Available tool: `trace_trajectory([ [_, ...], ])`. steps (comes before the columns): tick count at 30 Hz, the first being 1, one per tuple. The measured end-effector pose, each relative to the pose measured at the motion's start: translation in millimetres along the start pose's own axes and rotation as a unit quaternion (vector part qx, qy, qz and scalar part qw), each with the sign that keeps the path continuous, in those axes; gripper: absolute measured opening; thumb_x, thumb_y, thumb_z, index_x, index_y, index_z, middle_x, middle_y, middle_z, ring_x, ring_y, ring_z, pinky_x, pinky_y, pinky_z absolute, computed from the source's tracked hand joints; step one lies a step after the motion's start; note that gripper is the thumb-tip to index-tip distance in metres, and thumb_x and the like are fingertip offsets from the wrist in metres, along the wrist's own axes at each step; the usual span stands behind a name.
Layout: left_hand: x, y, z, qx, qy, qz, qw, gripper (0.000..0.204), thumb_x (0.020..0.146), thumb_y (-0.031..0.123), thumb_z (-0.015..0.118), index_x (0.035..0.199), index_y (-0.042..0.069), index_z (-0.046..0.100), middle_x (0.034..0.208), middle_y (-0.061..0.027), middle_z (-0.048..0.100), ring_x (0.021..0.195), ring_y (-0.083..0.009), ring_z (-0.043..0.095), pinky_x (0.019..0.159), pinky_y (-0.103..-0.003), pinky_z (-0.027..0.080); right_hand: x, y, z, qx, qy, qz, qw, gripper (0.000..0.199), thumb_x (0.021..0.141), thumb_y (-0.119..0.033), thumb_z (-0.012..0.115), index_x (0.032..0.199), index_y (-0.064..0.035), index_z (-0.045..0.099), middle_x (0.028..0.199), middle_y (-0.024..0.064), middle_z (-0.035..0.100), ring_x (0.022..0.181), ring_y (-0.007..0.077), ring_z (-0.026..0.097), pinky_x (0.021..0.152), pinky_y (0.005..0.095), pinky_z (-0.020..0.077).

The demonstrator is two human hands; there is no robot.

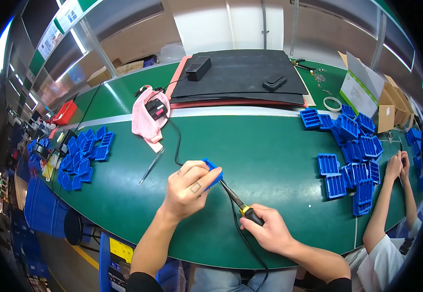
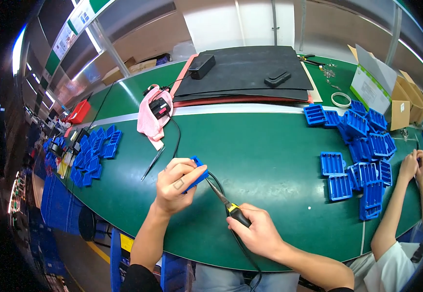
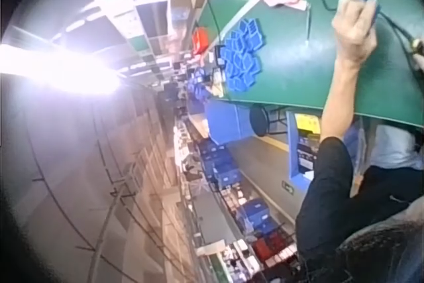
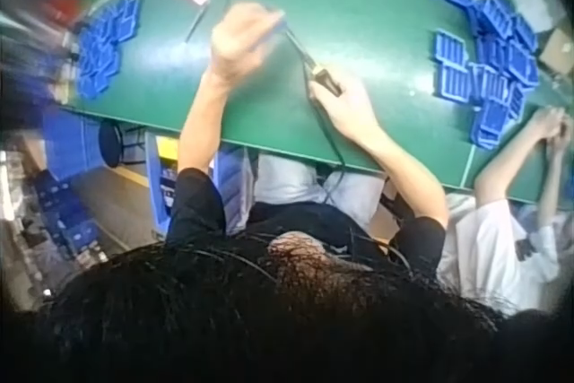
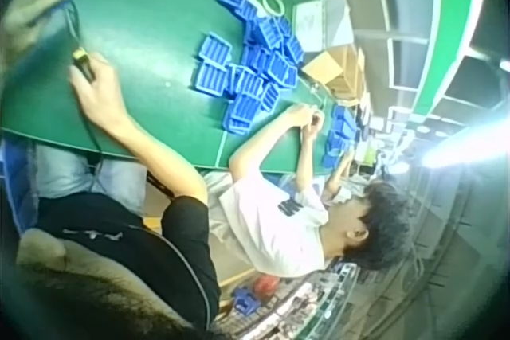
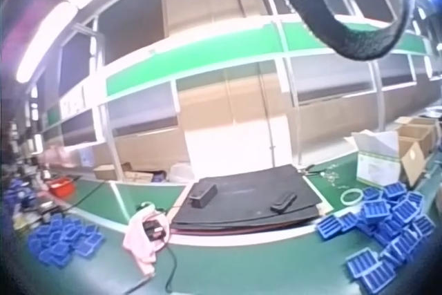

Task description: The worker is soldering wires and assembling components into blue plastic housings at a factory workstation.

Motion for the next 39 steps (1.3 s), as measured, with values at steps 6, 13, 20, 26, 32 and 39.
trace_trajectory([
  [6,0,5,-1,0.047,-0.034,0.074,0.996,0.040,0.055,-0.006,0.068,0.094,0.004,0.070,0.077,-0.0039,0.057,0.079,-0.0233,0.062,0.065,-0.032,0.054,1,-1,-10,-0.028,-0.045,0.093,0.994,0.023,0.086,-0.019,0.062,0.076,0.0020,0.064,0.068,0.0058,0.058,0.063,0.0100,0.052,0.059,0.0284,0.0403],
  [13,-6,-7,8,-0.028,-0.001,-0.034,0.999,0.041,0.059,-0.008,0.070,0.099,0.002,0.069,0.082,-0.0079,0.060,0.078,-0.0242,0.062,0.067,-0.032,0.052,5,5,-21,0.000,-0.024,0.079,0.997,0.022,0.086,-0.019,0.064,0.091,0.0028,0.068,0.075,0.0029,0.059,0.066,0.0075,0.050,0.061,0.0249,0.0406],
  [20,-10,-13,14,-0.169,0.045,-0.222,0.959,0.034,0.071,-0.005,0.070,0.104,0.001,0.068,0.086,-0.0106,0.063,0.074,-0.0193,0.063,0.066,-0.028,0.050,6,13,-6,0.021,-0.046,-0.028,0.998,0.019,0.085,-0.012,0.065,0.096,0.0028,0.067,0.093,0.0087,0.066,0.081,0.0141,0.060,0.073,0.0265,0.0458],
  [26,-12,-5,18,-0.162,0.022,-0.179,0.970,0.043,0.068,-0.011,0.066,0.110,0.000,0.065,0.091,-0.0110,0.061,0.074,-0.0190,0.065,0.065,-0.028,0.052,5,11,-2,-0.017,-0.044,-0.043,0.998,0.019,0.084,-0.013,0.067,0.095,0.0023,0.067,0.091,0.0102,0.066,0.077,0.0159,0.061,0.070,0.0273,0.0466],
  [32,-12,-4,20,-0.166,0.022,-0.161,0.973,0.050,0.063,-0.014,0.062,0.111,0.000,0.065,0.091,-0.0113,0.060,0.074,-0.0199,0.065,0.066,-0.029,0.053,5,10,-2,-0.017,-0.035,-0.041,0.998,0.017,0.083,-0.012,0.067,0.092,0.0024,0.067,0.089,0.0101,0.065,0.074,0.0160,0.060,0.067,0.0276,0.0456],
  [39,-10,-3,20,-0.158,0.035,-0.171,0.972,0.036,0.067,-0.008,0.069,0.103,-0.002,0.067,0.082,-0.0122,0.063,0.073,-0.0212,0.064,0.064,-0.028,0.050,6,11,-2,-0.008,-0.048,-0.007,0.999,0.011,0.083,-0.009,0.064,0.083,0.0016,0.066,0.085,0.0071,0.061,0.076,0.0135,0.056,0.068,0.0263,0.0422],
])
Point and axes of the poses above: each hand's wrist, its own x-axis towards the middle knuckle, its own z-axis out of the palm, y = z × x, the point moved 5 cm from there along x, towards the middle knuckle
